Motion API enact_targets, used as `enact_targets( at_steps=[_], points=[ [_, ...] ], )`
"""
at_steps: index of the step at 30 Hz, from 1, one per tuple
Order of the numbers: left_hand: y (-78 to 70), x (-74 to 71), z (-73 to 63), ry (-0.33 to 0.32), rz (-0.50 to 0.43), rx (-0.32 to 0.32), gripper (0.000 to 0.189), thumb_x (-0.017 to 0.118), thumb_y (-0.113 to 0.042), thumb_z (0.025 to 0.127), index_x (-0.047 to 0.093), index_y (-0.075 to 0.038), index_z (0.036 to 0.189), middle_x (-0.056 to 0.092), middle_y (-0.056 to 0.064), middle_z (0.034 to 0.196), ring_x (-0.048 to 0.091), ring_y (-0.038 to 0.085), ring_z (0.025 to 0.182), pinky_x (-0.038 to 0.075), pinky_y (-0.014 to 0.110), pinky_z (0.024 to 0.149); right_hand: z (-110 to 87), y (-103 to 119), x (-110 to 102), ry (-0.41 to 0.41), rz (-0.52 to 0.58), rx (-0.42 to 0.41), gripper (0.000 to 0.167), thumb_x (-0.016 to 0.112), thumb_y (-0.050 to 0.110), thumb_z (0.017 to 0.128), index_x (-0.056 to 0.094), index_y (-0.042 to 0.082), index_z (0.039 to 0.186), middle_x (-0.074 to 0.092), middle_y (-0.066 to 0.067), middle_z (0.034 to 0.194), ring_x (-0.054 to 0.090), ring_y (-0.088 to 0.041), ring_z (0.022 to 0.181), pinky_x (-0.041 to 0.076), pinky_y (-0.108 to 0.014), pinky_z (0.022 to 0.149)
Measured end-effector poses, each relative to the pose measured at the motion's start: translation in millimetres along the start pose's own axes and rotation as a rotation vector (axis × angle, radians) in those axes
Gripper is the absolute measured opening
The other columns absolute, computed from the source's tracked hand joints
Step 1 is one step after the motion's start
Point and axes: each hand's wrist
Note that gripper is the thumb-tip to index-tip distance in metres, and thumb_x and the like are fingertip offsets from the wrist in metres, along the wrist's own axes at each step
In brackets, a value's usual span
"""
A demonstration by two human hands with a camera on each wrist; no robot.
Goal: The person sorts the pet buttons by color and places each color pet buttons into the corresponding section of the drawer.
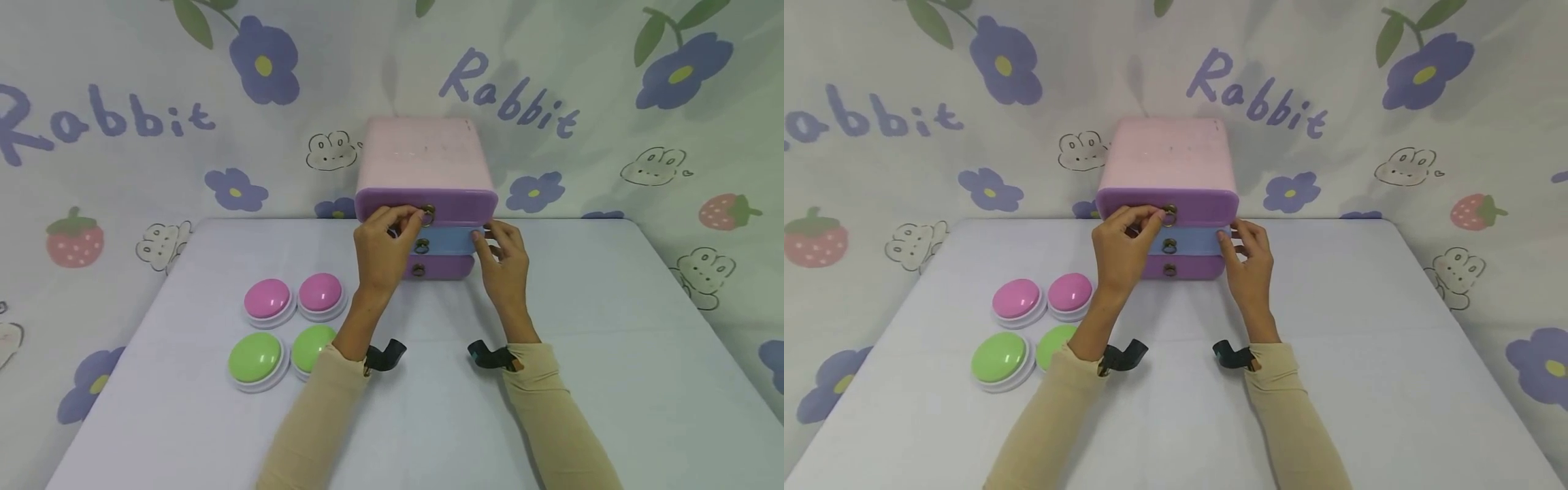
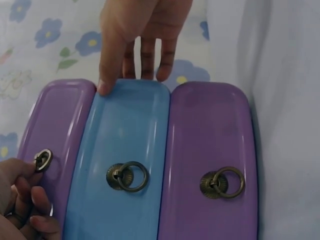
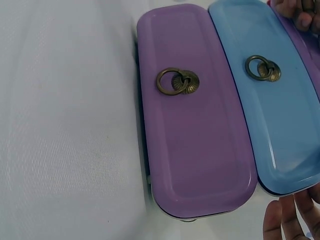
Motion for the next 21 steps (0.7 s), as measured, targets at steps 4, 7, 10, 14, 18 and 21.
enact_targets(
  at_steps=[4, 7, 10, 14, 18, 21],
  points=[
    [-0.5, -1.1, 2.2, -0.005, 0.001, 0.003, 0.015, 0.073, -0.015, 0.092, 0.077, 0.000, 0.091, 0.060, 0.003, 0.073, 0.054, 0.013, 0.066, 0.043, 0.022, 0.058, 3.1, 0, 1, 0.010, -0.016, -0.008, 0.038, 0.064, 0.005, 0.097, 0.059, -0.008, 0.133, 0.053, -0.022, 0.128, 0.055, -0.021, 0.111, 0.048, -0.030, 0.090],
    [1.2, -1.5, 1.4, 0.004, 0.000, -0.011, 0.016, 0.073, -0.015, 0.093, 0.077, 0.000, 0.091, 0.059, 0.004, 0.073, 0.054, 0.013, 0.065, 0.043, 0.022, 0.059, 5.1, 0, -1, 0.018, -0.025, -0.014, 0.036, 0.064, 0.007, 0.098, 0.060, -0.008, 0.131, 0.054, -0.021, 0.127, 0.056, -0.023, 0.111, 0.048, -0.033, 0.091],
    [2.7, -2.7, -0.5, 0.015, 0.006, -0.022, 0.016, 0.073, -0.015, 0.093, 0.077, 0.000, 0.092, 0.059, 0.003, 0.073, 0.054, 0.013, 0.066, 0.043, 0.022, 0.059, 6.5, 0, -3, 0.022, -0.021, -0.011, 0.036, 0.064, 0.008, 0.098, 0.061, -0.007, 0.131, 0.054, -0.019, 0.127, 0.056, -0.020, 0.109, 0.048, -0.033, 0.091],
    [3.8, -4.3, -2.9, 0.021, 0.010, -0.021, 0.015, 0.074, -0.015, 0.092, 0.077, 0.000, 0.092, 0.059, 0.003, 0.074, 0.054, 0.012, 0.067, 0.043, 0.022, 0.060, 9.1, -1, -7, 0.061, -0.007, 0.007, 0.039, 0.064, 0.009, 0.098, 0.059, -0.005, 0.134, 0.052, -0.018, 0.130, 0.056, -0.013, 0.109, 0.048, -0.027, 0.092],
    [2.7, -4.1, -4.6, 0.028, 0.008, -0.005, 0.015, 0.073, -0.014, 0.093, 0.077, 0.000, 0.093, 0.059, 0.003, 0.075, 0.054, 0.013, 0.067, 0.043, 0.022, 0.060, 14.0, 2, -13, 0.124, 0.007, 0.014, 0.041, 0.064, 0.009, 0.099, 0.056, -0.005, 0.137, 0.051, -0.017, 0.134, 0.054, -0.011, 0.111, 0.047, -0.026, 0.095],
    [1.5, -3.1, -5.1, 0.028, 0.005, 0.011, 0.015, 0.073, -0.014, 0.093, 0.077, 0.001, 0.093, 0.059, 0.003, 0.075, 0.054, 0.013, 0.067, 0.044, 0.022, 0.060, 18.2, 4, -17, 0.147, 0.026, 0.032, 0.039, 0.063, 0.008, 0.099, 0.057, -0.007, 0.134, 0.052, -0.017, 0.134, 0.054, -0.011, 0.113, 0.046, -0.028, 0.098]
  ],
)
Point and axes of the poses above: each hand's wrist, its own z-axis towards the middle knuckle, its own x-axis out of the palm, y = z × x
